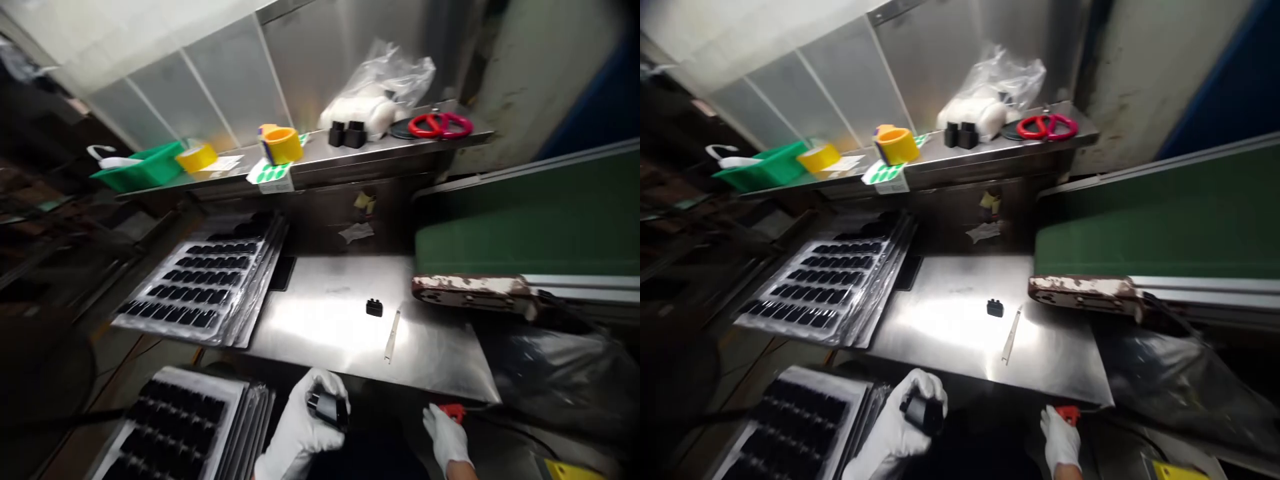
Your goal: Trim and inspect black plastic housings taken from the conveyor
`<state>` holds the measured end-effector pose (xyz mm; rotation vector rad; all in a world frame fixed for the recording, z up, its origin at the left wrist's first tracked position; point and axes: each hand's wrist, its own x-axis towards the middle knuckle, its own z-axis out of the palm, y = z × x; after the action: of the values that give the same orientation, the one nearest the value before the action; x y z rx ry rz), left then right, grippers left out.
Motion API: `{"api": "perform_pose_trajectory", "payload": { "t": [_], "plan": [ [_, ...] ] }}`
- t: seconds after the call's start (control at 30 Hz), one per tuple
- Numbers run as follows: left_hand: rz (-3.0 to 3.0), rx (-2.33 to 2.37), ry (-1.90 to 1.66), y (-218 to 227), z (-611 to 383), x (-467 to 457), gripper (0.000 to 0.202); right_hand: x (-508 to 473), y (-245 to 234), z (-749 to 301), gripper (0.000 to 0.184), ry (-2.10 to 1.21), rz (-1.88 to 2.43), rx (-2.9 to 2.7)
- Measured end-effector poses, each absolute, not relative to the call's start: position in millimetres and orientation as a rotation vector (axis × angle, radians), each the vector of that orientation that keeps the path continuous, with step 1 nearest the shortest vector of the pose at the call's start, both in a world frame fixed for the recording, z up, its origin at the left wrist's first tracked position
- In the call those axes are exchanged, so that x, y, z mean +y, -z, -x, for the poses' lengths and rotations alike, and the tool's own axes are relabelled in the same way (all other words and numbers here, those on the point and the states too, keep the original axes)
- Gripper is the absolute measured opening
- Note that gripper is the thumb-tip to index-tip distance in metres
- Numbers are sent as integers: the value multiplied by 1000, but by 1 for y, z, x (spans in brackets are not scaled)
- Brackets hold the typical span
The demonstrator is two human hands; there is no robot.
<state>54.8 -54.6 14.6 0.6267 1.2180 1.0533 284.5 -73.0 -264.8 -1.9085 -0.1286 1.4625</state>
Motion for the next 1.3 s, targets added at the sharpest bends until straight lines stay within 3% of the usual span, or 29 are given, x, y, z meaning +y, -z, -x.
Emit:
{"api": "perform_pose_trajectory", "payload": {
  "t": [0.1,0.23,0.37,0.43,0.5,0.67,0.83,0.97,1.1,1.3],
  "plan": [
    [-645,1341,-1083,-32,-49,-64,49,-84,222,-266,20,-1787,1804,-336],
    [-656,1417,-1143,-47,-41,-70,46,-76,147,-235,30,-1877,1584,-799],
    [-647,1434,-1186,-52,-28,-73,44,-47,63,-204,20,-1642,1043,-1377],
    [-600,1429,-1184,-54,-19,-75,42,-32,27,-187,26,-1444,648,-1683],
    [-589,1465,-1169,-57,-9,-77,41,-22,3,-170,24,-1359,576,-1854],
    [-694,1557,-1147,-63,28,-80,37,-21,-12,-127,11,-1331,692,-1942],
    [-1036,1613,-1178,-66,75,-82,33,-35,-12,-82,24,-1362,850,-1771],
    [-1288,1586,-1207,-66,113,-82,28,-37,-16,-47,21,-1278,786,-1755],
    [-1008,1445,-1149,-59,151,-73,36,-33,-19,-22,17,-1258,814,-1743],
    [-458,616,-1018,-38,178,-57,39,-43,-16,1,105,-1069,959,-1832]
  ]
}}
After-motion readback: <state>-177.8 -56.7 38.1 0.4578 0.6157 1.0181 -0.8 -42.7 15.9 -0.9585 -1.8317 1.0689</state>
